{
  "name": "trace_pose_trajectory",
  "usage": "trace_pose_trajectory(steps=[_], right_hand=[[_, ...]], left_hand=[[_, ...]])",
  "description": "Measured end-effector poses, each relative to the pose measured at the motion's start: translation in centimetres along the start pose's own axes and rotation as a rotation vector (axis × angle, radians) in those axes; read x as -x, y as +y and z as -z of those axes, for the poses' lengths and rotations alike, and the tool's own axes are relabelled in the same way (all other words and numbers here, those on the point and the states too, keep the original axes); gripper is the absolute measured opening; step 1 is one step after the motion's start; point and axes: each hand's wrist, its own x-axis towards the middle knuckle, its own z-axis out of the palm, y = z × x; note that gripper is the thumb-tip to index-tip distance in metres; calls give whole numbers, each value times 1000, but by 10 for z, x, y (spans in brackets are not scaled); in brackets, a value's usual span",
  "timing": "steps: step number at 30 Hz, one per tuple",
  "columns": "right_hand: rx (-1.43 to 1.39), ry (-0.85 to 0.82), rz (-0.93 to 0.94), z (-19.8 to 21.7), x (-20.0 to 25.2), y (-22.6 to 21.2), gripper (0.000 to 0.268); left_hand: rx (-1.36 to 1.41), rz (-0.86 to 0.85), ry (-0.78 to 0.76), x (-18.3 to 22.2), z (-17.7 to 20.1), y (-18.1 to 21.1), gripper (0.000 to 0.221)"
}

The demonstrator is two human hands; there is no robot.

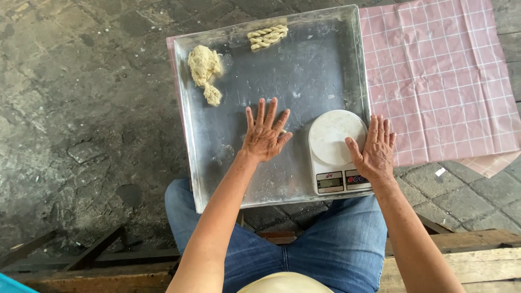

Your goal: Rolling a small piece of dough into a long strand and then twisting it into a braided shape on a metal tray.

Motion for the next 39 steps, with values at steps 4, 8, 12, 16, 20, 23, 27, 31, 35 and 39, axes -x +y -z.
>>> trace_pose_trajectory(steps=[4,8,12,16,20,23,27,31,35,39], right_hand=[[0,-23,-14,0,-1,0,102],[-2,-25,1,-1,0,3,103],[-8,-28,5,0,0,3,102],[-6,-21,-12,1,-3,1,102],[-35,-52,-48,4,-2,-3,100],[-36,-45,-47,2,-3,0,101],[8,-24,-11,0,-1,3,103],[-6,-13,1,0,-1,3,105],[6,1,15,-1,0,2,104],[23,7,8,-3,-1,2,105]], left_hand=[[12,9,-17,-21,3,-2,69],[10,42,-25,-43,8,-3,68],[-34,49,-9,-73,10,-6,69],[-55,60,-37,-103,22,-8,71],[-81,74,5,-111,10,-11,73],[-91,61,42,-98,12,-8,73],[-37,9,66,-62,13,-5,71],[-26,13,84,-19,0,-2,70],[-59,-45,149,31,-14,-4,68],[-41,-51,22,79,-16,-1,71]])
